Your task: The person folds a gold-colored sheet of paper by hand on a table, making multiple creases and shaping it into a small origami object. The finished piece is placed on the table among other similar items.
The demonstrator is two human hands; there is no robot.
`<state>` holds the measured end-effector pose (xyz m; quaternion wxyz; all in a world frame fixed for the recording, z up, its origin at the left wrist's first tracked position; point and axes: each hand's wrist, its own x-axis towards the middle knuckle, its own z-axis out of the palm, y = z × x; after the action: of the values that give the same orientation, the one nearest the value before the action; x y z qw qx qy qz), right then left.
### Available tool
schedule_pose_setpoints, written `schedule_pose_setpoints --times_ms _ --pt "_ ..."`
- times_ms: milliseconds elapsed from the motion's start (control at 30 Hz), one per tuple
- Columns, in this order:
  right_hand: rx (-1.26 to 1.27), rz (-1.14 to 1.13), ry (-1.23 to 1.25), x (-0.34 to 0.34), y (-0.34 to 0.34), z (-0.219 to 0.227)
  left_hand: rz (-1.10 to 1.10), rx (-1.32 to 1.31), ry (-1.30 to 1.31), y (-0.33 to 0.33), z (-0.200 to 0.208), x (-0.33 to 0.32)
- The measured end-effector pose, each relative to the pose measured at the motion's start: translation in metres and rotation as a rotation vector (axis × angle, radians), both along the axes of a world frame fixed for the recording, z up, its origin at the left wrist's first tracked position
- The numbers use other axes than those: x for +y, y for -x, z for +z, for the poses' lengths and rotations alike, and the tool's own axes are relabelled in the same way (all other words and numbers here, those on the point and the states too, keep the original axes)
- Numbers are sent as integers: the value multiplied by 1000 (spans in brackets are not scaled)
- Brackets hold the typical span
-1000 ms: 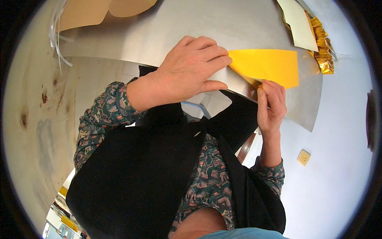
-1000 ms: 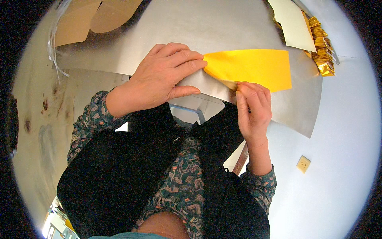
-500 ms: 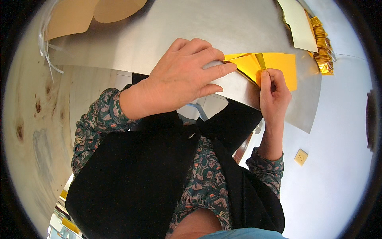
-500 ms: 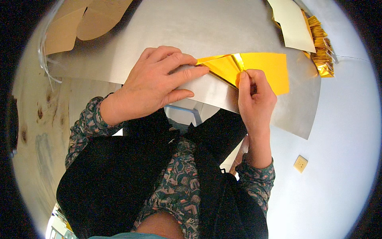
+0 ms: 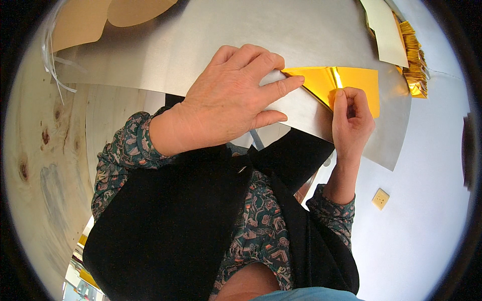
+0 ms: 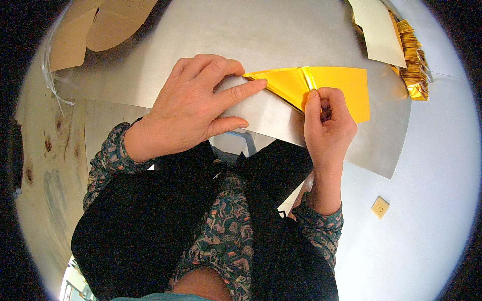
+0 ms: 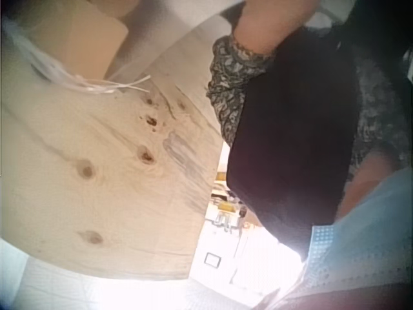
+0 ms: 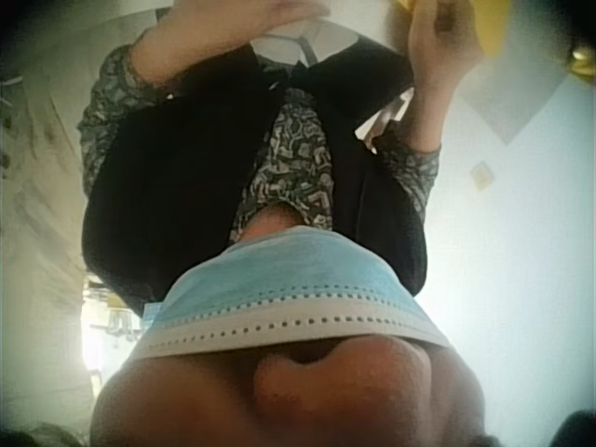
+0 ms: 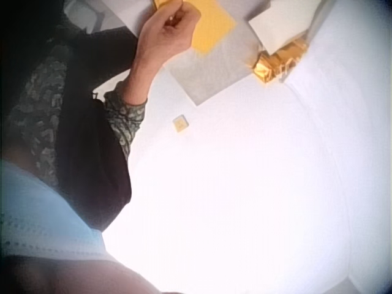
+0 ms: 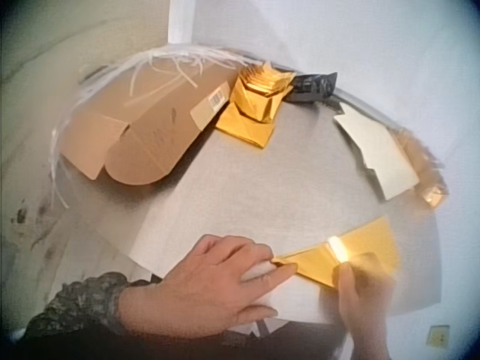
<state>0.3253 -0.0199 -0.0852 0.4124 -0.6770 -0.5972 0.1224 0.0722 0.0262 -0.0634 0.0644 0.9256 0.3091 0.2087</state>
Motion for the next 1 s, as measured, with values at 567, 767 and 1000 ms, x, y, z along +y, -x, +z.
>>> schedule_pose_setpoints --times_ms 567,767,1000 --pt "-17 -45 33 -2 4 0 3 -18 68 1 0 1" --pt "7 -41 40 -2 4 0 13 -25 62 0 -1 1" --pt "30 -35 53 -4 6 2 18 30 44 2 -1 1"
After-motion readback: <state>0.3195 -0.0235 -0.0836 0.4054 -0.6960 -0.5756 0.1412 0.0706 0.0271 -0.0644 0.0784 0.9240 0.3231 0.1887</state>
